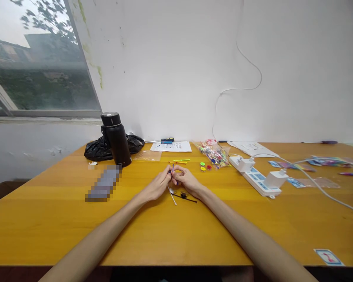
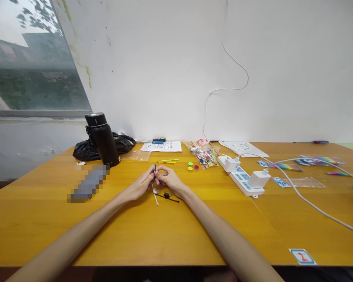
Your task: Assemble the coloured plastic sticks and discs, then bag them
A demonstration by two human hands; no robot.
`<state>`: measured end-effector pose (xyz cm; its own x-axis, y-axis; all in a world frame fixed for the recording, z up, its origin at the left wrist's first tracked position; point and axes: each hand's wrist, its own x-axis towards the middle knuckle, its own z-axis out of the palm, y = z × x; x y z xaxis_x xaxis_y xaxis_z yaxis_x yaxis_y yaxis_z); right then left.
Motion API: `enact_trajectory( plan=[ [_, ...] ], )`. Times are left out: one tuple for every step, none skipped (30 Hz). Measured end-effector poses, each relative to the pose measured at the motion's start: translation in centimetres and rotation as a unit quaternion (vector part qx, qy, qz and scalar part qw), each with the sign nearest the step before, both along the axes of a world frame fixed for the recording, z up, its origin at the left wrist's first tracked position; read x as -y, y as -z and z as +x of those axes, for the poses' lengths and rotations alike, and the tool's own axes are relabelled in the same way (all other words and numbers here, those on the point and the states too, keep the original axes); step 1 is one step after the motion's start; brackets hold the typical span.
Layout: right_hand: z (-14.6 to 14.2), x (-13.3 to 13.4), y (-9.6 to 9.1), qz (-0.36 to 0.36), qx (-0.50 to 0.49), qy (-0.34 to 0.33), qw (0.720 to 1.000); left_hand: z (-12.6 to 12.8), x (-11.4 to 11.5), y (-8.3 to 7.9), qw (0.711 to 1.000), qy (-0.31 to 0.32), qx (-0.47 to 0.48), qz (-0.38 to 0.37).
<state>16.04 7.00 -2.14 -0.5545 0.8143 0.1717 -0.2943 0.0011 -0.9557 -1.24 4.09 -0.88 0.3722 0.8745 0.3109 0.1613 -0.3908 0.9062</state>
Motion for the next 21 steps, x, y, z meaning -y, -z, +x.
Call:
enact_trajectory(
  plan=[
    [0.1,0.0,0.0,0.0,0.001,-0.005,1.0,0.0,0.1,-0.1,1.0,0.013,-0.011,-0.005],
    [0.2,0.0,0.0,0.001,0.001,-0.011,1.0,0.0,0.1,-0.3,0.999,0.026,-0.015,-0.013],
    [0.2,0.0,0.0,0.003,0.0,-0.017,1.0,0.0,0.0,-0.3,0.999,0.04,-0.009,-0.026],
    [0.2,0.1,0.0,0.008,-0.004,-0.021,1.0,-0.1,-0.1,-0.3,0.998,0.051,0.01,-0.042],
    [0.2,0.2,-0.1,0.013,-0.008,-0.024,1.0,-0.1,-0.3,-0.3,0.996,0.059,0.033,-0.06],
    [0.1,0.3,-0.1,0.018,-0.012,-0.025,0.999,-0.2,-0.6,-0.2,0.993,0.065,0.059,-0.078],
    [0.0,0.5,-0.2,0.018,-0.014,-0.024,0.999,-0.2,-1.0,0.0,0.99,0.065,0.082,-0.092],
    [-0.2,0.6,-0.3,0.015,-0.012,-0.022,1.0,-0.3,-1.3,0.1,0.988,0.062,0.102,-0.102],
    [-0.3,0.6,-0.3,0.008,-0.009,-0.017,1.0,-0.3,-1.6,0.2,0.985,0.057,0.12,-0.109],
    [-0.4,0.6,-0.4,-0.001,-0.006,-0.009,1.0,-0.3,-1.9,0.3,0.982,0.052,0.14,-0.116],
    [-0.5,0.5,-0.4,-0.01,-0.007,0.002,1.0,-0.3,-2.2,0.4,0.978,0.049,0.159,-0.126],
    [-0.6,0.4,-0.3,-0.016,-0.009,0.014,1.0,-0.3,-2.4,0.5,0.973,0.046,0.177,-0.14],
    [-0.6,0.2,-0.2,-0.02,-0.013,0.026,0.999,-0.3,-2.5,0.5,0.967,0.043,0.194,-0.159],
    [-0.6,0.0,-0.1,-0.024,-0.017,0.038,0.999,-0.2,-2.6,0.5,0.961,0.04,0.208,-0.177],
    [-0.5,-0.2,0.1,-0.027,-0.017,0.05,0.998,-0.1,-2.6,0.5,0.956,0.034,0.219,-0.194],
    [-0.5,-0.4,0.2,-0.028,-0.014,0.062,0.998,0.0,-2.7,0.4,0.952,0.028,0.225,-0.206],
    [-0.4,-0.6,0.3,-0.027,-0.008,0.074,0.997,0.0,-2.6,0.4,0.95,0.023,0.228,-0.213],
    [-0.4,-0.7,0.4,-0.024,-0.002,0.089,0.996,0.1,-2.6,0.4,0.948,0.02,0.23,-0.218],
    [-0.4,-0.8,0.5,-0.017,0.002,0.103,0.995,0.1,-2.6,0.4,0.947,0.019,0.231,-0.221],
    [-0.3,-0.8,0.5,-0.01,0.007,0.115,0.993,0.1,-2.5,0.3,0.947,0.018,0.231,-0.224],
    [-0.3,-0.8,0.4,-0.002,0.011,0.124,0.992,0.1,-2.5,0.3,0.947,0.017,0.229,-0.224]
  ],
)
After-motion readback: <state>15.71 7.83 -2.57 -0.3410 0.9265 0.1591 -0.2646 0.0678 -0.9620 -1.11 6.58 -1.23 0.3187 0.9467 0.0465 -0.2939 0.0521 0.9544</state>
